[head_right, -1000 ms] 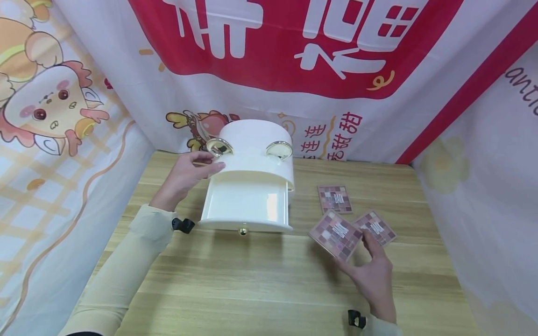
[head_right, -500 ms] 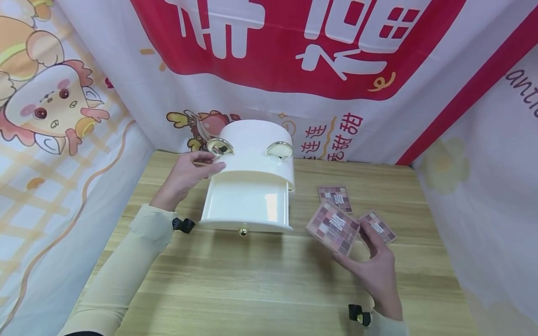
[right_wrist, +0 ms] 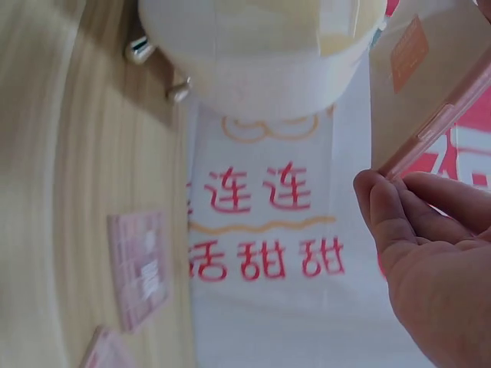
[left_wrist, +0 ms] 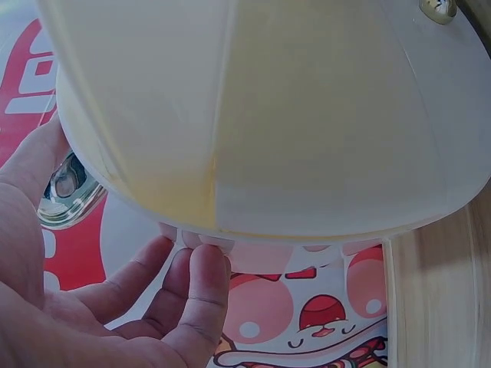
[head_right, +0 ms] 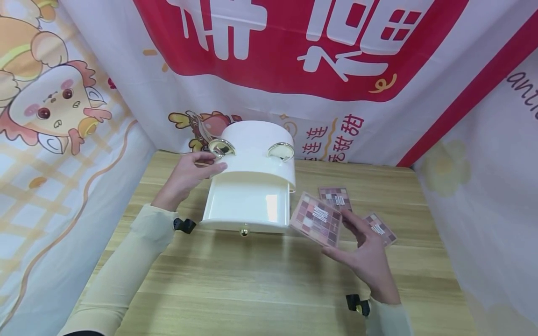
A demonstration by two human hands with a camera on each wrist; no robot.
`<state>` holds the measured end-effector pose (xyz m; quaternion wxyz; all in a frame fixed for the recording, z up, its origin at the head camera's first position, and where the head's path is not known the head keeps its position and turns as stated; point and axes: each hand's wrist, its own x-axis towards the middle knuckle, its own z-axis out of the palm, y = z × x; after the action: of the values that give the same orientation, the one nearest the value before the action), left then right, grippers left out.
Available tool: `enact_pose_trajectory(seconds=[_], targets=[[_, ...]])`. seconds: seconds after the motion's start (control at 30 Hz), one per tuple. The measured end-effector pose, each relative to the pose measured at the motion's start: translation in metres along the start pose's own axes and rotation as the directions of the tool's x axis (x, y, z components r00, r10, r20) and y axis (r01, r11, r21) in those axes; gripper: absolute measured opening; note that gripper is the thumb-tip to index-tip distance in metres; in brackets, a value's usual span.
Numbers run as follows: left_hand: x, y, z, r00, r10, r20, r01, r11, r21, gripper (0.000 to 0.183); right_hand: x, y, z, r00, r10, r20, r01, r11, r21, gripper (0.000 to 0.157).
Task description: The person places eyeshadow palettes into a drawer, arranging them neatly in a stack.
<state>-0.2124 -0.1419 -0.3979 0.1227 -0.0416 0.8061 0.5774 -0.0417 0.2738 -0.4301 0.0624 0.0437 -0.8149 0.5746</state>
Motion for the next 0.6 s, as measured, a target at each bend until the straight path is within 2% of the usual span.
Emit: enact_pose_trajectory(seconds=[0.13,0.33,0.6], targets=[[0.000,-0.001,0.001,1.000,0.010,-0.007,-0.010,1.000,-0.003,0.087,0.007,-0.008,0.003,0.999,-0.016,0.048,0.017,1.000,-0.026,0.088],[0.001,-0.001,0.001,1.000,0.007,-0.008,-0.007,1.000,-0.009,0.088,0.016,-0.019,0.011,0.994,-0.024,0.109,0.022,1.000,0.017,0.087],[0.000,-0.001,0.001,1.000,0.005,-0.013,-0.005,1.000,-0.010,0.087,0.033,-0.039,0.025,0.977,-0.042,0.211,0.028,0.997,0.065,0.082]])
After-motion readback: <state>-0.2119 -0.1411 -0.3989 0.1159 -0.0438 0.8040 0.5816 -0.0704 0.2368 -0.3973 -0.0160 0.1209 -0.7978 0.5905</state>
